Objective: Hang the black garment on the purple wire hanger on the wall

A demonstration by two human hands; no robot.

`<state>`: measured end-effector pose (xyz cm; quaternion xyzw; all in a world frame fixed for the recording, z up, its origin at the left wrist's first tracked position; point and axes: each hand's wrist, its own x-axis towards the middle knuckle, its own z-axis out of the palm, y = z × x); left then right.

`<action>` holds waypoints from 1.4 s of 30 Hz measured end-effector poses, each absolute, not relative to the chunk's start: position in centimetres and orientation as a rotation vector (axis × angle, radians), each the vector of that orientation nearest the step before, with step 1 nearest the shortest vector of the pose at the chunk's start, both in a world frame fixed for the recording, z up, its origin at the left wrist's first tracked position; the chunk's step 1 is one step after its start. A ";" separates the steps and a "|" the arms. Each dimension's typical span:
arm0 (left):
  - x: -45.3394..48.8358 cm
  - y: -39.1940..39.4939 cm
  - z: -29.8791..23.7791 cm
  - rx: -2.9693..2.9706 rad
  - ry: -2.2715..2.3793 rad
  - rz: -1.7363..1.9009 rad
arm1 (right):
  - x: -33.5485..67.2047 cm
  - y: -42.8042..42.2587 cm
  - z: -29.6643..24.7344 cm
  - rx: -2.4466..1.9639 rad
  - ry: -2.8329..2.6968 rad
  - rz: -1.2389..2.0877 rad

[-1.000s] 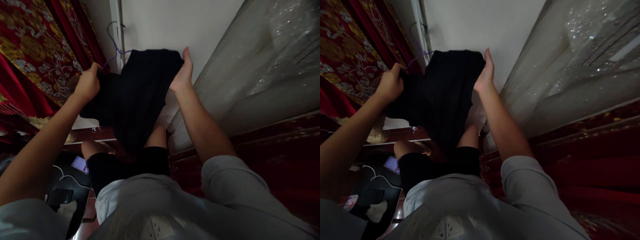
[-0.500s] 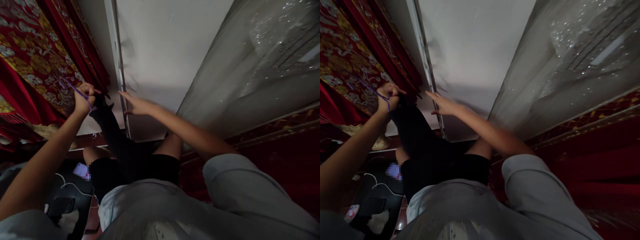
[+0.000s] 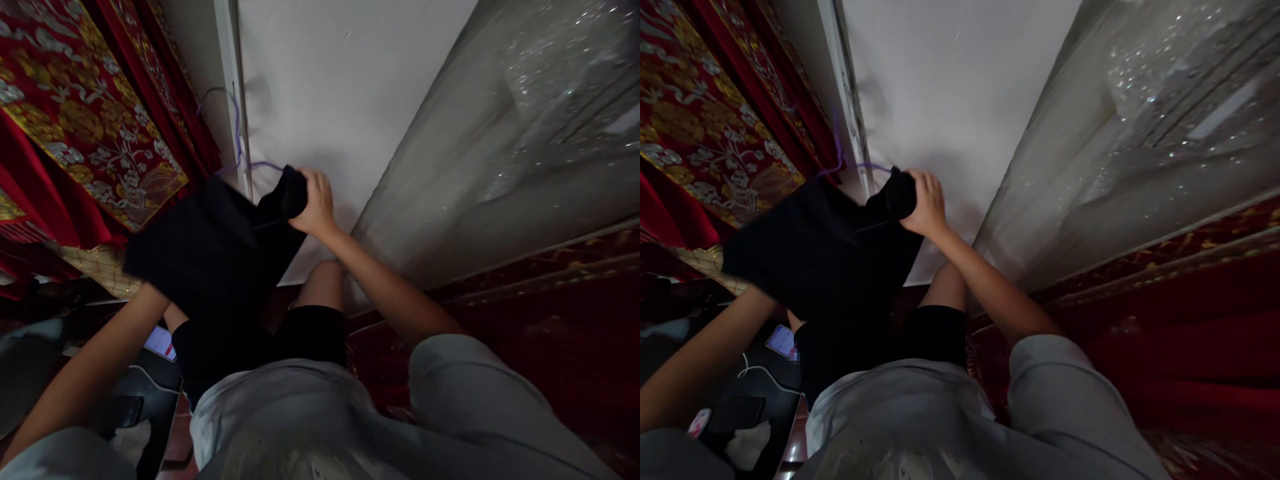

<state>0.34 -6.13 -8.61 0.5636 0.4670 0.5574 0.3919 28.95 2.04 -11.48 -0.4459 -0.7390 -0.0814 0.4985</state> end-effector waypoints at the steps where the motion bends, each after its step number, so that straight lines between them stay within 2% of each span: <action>1: -0.8 -6.7 -8.9 1.371 1.173 1.383 | 30.0 2.4 -10.6 -1.117 -1.736 -0.222; 5: -3.4 -8.0 -9.7 1.111 0.976 1.272 | 31.9 4.4 -7.1 -1.182 -1.607 -0.276; 10: -2.8 -7.5 -11.4 1.183 1.024 1.595 | 30.4 4.3 -4.2 -1.162 -1.690 -0.268; 13: -2.6 -7.9 -13.1 1.132 1.153 1.673 | 29.8 1.9 -4.4 -1.112 -1.762 -0.260; 17: -2.2 -9.8 -15.2 0.985 1.256 1.584 | 28.1 -1.9 -7.1 -1.044 -1.745 -0.180; 21: -0.5 -12.1 -16.4 0.902 1.252 1.542 | 23.1 -3.7 -12.9 -1.149 -1.331 0.150; 25: 0.8 -13.1 -17.0 0.839 1.278 1.577 | 18.3 -5.1 -19.4 -1.340 -1.217 0.852; 28: 0.8 -13.1 -17.4 0.905 1.370 1.613 | 18.0 -6.6 -21.8 -1.400 -1.163 1.169; 34: 2.1 -13.0 -19.0 1.362 1.672 2.125 | 21.3 -8.4 -19.8 -1.289 -1.209 1.394; 39: 6.8 -13.1 -21.3 1.722 1.364 1.537 | 20.8 -9.4 -18.5 -1.094 -1.331 1.396; 42: 8.6 -13.0 -22.2 1.677 1.404 1.553 | 20.4 -10.1 -18.2 -0.981 -1.326 1.439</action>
